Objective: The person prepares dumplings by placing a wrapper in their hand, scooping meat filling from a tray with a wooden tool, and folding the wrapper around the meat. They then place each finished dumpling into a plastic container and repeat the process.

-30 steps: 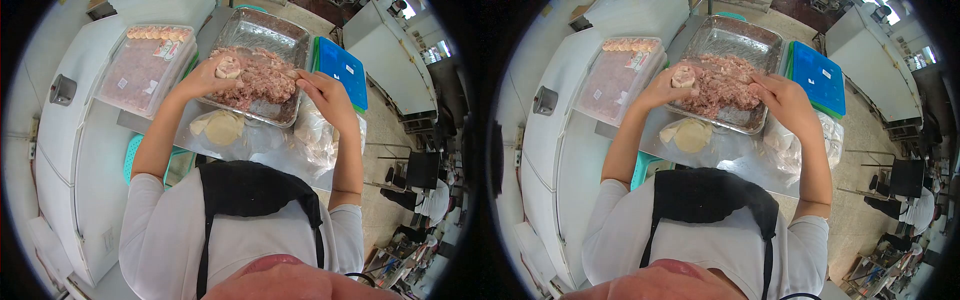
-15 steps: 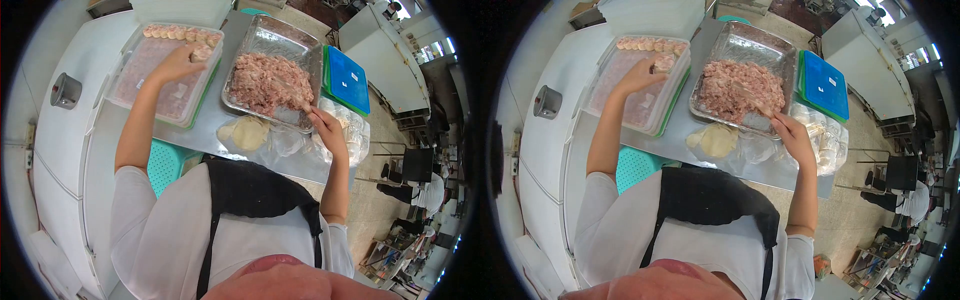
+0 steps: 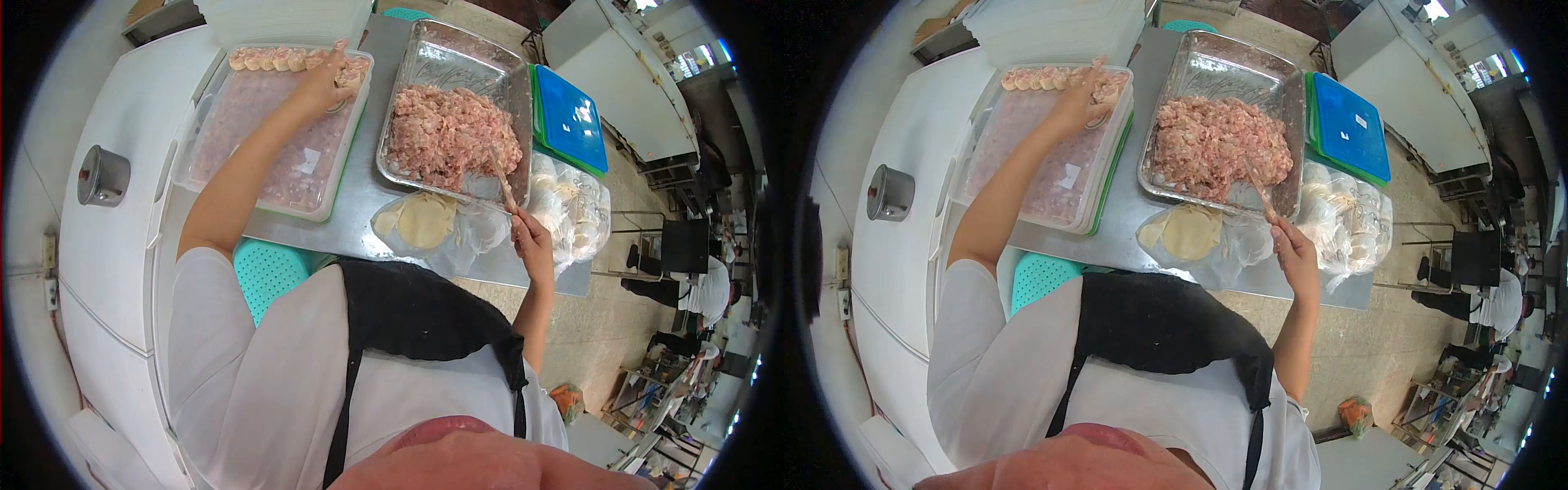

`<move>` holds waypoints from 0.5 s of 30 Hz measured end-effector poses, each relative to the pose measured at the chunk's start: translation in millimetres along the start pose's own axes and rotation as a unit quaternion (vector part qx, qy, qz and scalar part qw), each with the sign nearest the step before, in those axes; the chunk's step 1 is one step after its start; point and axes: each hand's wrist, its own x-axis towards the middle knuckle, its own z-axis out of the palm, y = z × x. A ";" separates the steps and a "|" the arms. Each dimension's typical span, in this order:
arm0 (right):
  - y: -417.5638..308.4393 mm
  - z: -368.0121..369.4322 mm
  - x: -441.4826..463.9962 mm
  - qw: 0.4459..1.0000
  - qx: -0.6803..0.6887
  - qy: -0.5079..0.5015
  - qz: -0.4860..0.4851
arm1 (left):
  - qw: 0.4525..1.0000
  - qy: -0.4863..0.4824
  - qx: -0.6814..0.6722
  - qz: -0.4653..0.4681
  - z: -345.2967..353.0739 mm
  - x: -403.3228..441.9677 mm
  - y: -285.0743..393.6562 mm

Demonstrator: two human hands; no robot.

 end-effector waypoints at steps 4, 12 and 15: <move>19.5 5.8 19.8 0.994 -0.086 -0.036 -0.059 | 0.999 -0.040 -0.003 -0.007 -0.3 11.0 9.6; -32.7 -28.9 80.6 0.864 -0.465 -0.140 -0.133 | 0.994 -0.029 -0.036 -0.103 -31.1 -12.0 14.8; -31.1 -29.4 118.3 0.823 -0.532 -0.141 -0.145 | 0.994 0.088 0.055 0.022 -5.8 -14.9 22.5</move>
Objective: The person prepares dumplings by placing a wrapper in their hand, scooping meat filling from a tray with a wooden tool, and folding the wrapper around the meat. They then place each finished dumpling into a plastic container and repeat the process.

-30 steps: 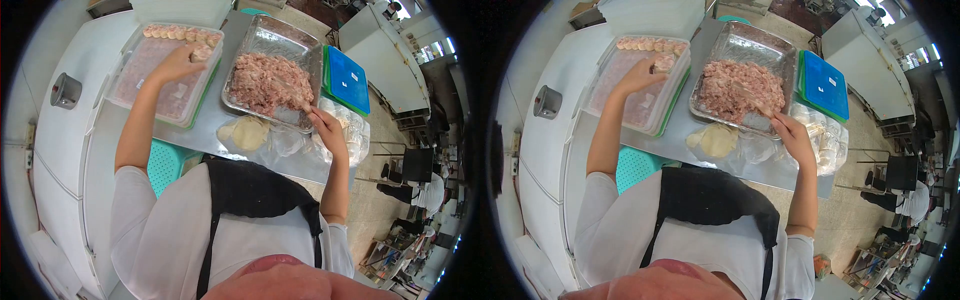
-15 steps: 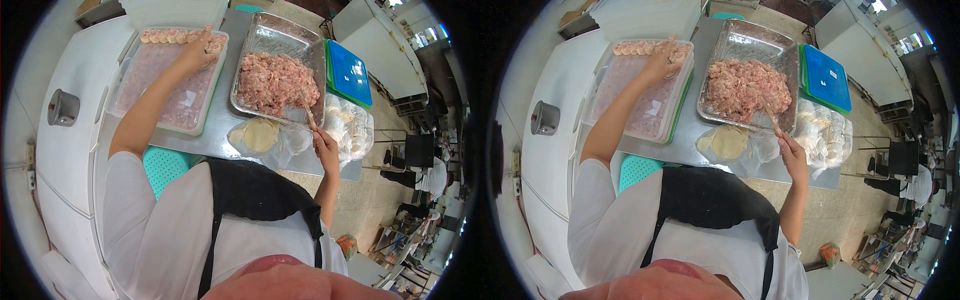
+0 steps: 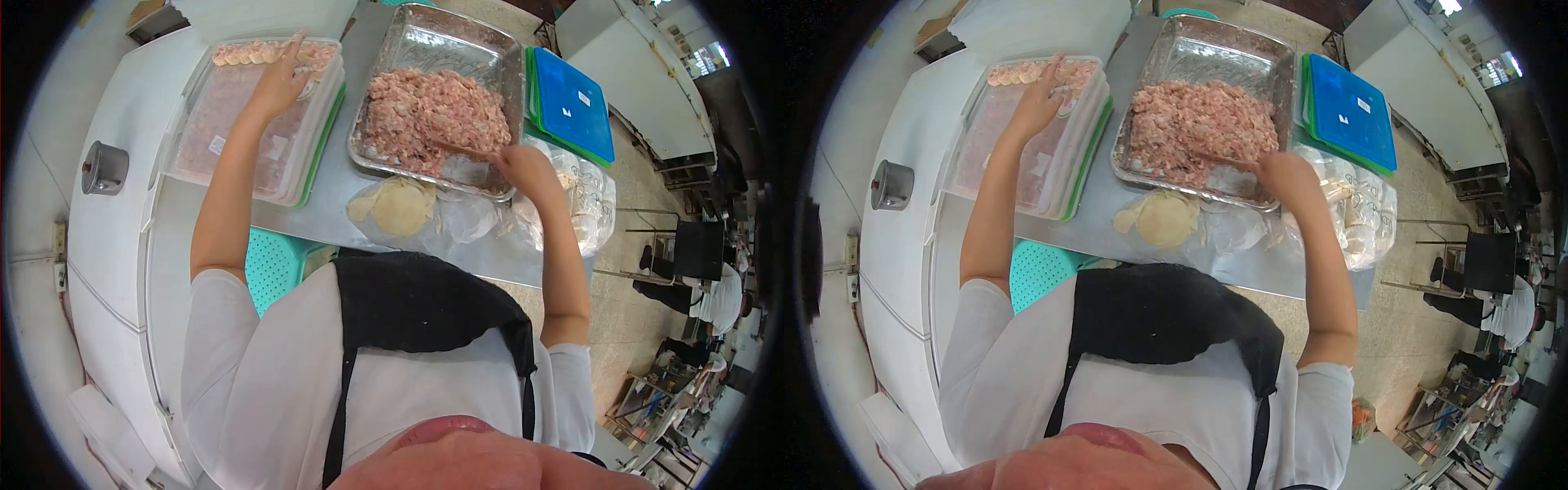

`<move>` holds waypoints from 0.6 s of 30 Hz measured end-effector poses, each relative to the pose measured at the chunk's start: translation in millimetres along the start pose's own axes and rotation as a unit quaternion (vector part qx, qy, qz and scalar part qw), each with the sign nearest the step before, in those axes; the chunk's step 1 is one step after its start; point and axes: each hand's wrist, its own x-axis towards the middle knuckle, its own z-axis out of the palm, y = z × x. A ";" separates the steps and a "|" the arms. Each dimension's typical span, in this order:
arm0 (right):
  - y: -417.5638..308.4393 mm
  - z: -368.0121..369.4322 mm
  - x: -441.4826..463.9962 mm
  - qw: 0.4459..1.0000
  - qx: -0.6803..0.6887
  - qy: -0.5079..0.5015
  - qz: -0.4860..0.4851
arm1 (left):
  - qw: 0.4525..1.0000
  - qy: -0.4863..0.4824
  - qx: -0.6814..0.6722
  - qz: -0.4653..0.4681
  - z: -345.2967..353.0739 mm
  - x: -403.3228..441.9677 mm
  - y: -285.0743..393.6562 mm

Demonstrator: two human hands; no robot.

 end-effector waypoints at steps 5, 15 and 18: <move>-10.8 43.2 -1.5 0.972 -0.145 0.006 -0.187 | 0.996 -0.019 0.045 -0.079 -5.5 -9.3 74.8; -2.3 84.0 32.0 0.970 -0.032 0.037 -0.238 | 0.946 -0.241 -0.176 -0.124 82.1 -135.1 196.6; 12.7 75.0 25.6 0.954 0.143 0.004 -0.265 | 0.982 -0.137 -0.133 -0.014 110.6 -164.2 199.4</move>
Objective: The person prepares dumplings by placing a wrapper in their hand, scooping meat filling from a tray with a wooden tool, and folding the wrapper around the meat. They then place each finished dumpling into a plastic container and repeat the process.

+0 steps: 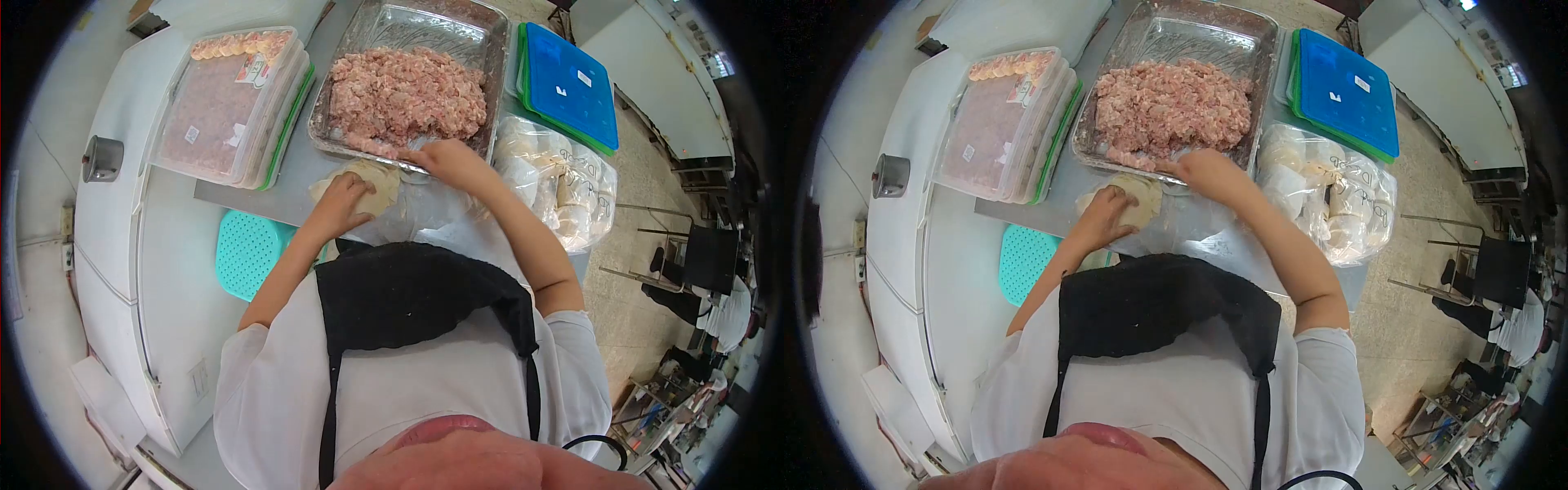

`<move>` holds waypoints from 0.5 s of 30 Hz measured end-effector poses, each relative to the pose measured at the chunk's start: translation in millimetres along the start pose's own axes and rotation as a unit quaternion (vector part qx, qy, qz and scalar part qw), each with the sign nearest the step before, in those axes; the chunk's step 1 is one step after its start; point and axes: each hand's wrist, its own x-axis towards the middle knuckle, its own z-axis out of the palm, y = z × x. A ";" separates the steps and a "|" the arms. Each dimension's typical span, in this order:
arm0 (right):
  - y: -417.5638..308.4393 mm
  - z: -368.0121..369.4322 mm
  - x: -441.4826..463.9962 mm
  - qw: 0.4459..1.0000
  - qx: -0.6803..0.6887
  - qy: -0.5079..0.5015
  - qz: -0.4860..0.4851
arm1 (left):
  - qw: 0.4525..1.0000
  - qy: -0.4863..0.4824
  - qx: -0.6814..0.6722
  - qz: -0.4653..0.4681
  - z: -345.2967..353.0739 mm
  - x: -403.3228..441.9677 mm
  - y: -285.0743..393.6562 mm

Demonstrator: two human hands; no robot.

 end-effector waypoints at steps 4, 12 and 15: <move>9.0 -43.6 -7.3 0.995 0.054 -0.041 0.076 | 0.999 -0.017 -0.018 -0.022 5.6 -10.6 -19.8; 6.0 -7.0 -15.6 0.995 -0.062 -0.011 0.083 | 0.949 -0.019 -0.269 -0.164 -42.8 7.8 -28.3; -12.1 -24.8 -19.7 0.985 0.110 -0.027 0.130 | 0.837 0.004 -0.462 -0.292 -52.7 21.6 -41.0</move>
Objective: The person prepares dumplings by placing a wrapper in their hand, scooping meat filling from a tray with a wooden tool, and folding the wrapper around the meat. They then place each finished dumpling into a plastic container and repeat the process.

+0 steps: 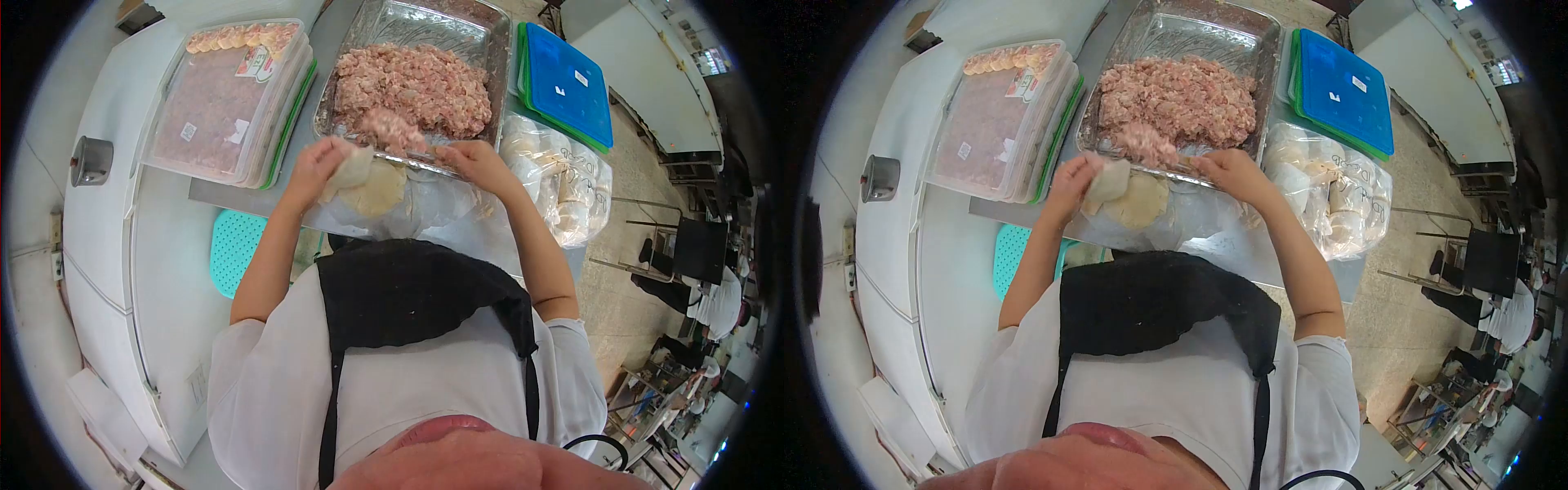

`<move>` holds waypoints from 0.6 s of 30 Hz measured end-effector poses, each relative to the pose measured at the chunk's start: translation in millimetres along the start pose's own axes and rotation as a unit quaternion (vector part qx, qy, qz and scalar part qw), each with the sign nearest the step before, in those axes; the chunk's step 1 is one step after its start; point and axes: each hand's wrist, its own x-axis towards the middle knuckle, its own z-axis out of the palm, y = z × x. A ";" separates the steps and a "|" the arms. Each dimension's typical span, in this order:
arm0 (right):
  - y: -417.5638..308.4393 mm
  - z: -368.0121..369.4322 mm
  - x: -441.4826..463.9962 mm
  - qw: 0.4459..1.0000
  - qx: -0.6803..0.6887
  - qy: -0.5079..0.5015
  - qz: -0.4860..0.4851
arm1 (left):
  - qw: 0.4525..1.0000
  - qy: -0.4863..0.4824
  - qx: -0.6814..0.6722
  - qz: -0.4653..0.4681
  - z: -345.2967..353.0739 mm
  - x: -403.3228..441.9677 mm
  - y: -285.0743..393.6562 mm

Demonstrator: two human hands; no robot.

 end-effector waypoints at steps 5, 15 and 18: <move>-41.1 -7.9 1.8 0.940 0.320 0.108 0.053 | 0.957 0.004 -0.285 0.053 30.6 29.5 51.9; -65.1 15.4 28.5 0.931 -0.041 0.336 -0.139 | 0.815 0.006 -0.580 0.015 36.8 76.7 104.2; -104.1 -6.9 2.6 0.960 -0.221 0.162 0.061 | 0.859 0.018 -0.511 0.024 24.8 97.9 75.2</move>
